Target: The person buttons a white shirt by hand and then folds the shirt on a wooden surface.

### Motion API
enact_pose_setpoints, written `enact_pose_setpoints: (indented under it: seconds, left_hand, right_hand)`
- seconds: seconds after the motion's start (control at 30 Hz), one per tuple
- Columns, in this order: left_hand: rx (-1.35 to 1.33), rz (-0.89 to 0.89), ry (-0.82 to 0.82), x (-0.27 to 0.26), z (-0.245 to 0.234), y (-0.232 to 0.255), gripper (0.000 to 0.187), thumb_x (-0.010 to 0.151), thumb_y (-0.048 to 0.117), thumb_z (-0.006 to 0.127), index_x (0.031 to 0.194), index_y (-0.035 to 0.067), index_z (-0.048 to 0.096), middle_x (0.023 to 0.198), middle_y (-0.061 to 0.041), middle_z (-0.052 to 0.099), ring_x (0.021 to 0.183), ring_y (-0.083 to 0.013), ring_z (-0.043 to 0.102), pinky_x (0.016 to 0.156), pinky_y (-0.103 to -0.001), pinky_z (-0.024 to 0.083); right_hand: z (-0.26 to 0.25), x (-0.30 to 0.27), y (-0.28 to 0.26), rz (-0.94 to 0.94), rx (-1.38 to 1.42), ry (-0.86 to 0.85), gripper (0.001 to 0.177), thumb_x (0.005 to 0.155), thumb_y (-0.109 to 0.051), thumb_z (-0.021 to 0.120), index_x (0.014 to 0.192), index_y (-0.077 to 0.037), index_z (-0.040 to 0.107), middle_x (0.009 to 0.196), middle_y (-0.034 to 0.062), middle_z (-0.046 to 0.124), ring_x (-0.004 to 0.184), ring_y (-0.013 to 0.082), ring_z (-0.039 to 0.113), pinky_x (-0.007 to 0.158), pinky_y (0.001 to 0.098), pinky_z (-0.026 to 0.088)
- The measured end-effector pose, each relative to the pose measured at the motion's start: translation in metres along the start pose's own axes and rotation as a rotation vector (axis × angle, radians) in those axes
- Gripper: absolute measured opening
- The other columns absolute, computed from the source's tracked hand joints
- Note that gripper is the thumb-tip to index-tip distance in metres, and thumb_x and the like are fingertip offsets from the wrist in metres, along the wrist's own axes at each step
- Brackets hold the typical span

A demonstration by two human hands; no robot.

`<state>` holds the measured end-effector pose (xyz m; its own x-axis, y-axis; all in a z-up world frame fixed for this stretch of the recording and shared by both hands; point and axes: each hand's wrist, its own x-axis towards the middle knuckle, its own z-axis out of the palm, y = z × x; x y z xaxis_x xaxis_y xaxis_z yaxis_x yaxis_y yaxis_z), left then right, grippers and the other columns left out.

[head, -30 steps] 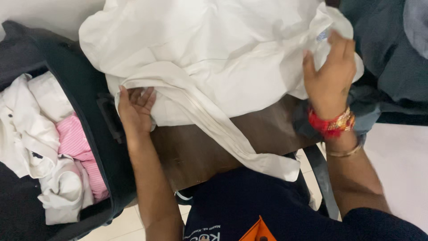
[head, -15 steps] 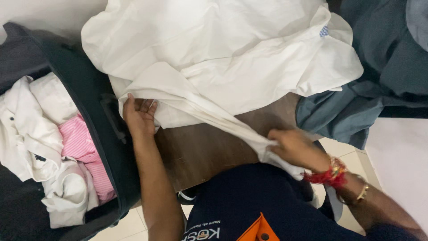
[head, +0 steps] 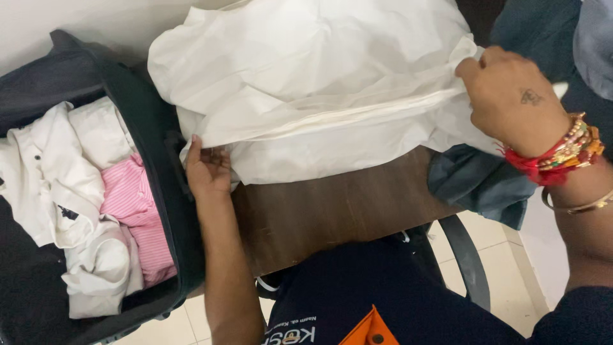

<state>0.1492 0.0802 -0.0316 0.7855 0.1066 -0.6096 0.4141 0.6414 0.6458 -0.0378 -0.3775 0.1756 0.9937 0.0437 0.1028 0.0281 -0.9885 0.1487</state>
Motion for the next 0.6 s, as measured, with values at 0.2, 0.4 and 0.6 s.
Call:
enact_pose_setpoints:
  seconds: [0.2, 0.4, 0.6]
  left_hand:
    - [-0.205, 0.022, 0.005, -0.012, -0.015, -0.020, 0.031, 0.090, 0.016, 0.075, 0.115, 0.000, 0.065, 0.106, -0.009, 0.068, 0.089, -0.0189, 0.066, 0.076, -0.030, 0.056]
    - [0.148, 0.155, 0.023, -0.068, -0.025, -0.046, 0.024, 0.089, 0.003, 0.071, 0.111, 0.000, 0.061, 0.108, -0.007, 0.064, 0.092, -0.0168, 0.066, 0.085, -0.031, 0.060]
    - [1.319, 0.727, 0.230, -0.160, 0.005, -0.039, 0.021, 0.093, 0.016, 0.076, 0.100, 0.000, 0.064, 0.088, -0.014, 0.066, 0.073, -0.0251, 0.064, 0.073, -0.036, 0.053]
  right_hand:
    - [-0.011, -0.026, -0.001, 0.033, -0.130, 0.385, 0.017, 0.076, 0.001, 0.069, 0.091, -0.004, 0.061, 0.097, 0.0118, 0.056, 0.093, 0.0315, 0.057, 0.070, 0.0394, 0.044]
    - [0.065, -0.067, -0.027, 0.205, -0.019, -0.017, 0.026, 0.076, -0.011, 0.075, 0.102, -0.009, 0.071, 0.103, 0.0117, 0.065, 0.104, 0.0317, 0.061, 0.085, 0.0462, 0.046]
    - [0.059, -0.084, -0.037, 0.376, 0.240, -0.060, 0.032, 0.099, -0.022, 0.075, 0.128, -0.010, 0.069, 0.125, 0.0104, 0.068, 0.123, 0.0292, 0.061, 0.095, 0.0489, 0.046]
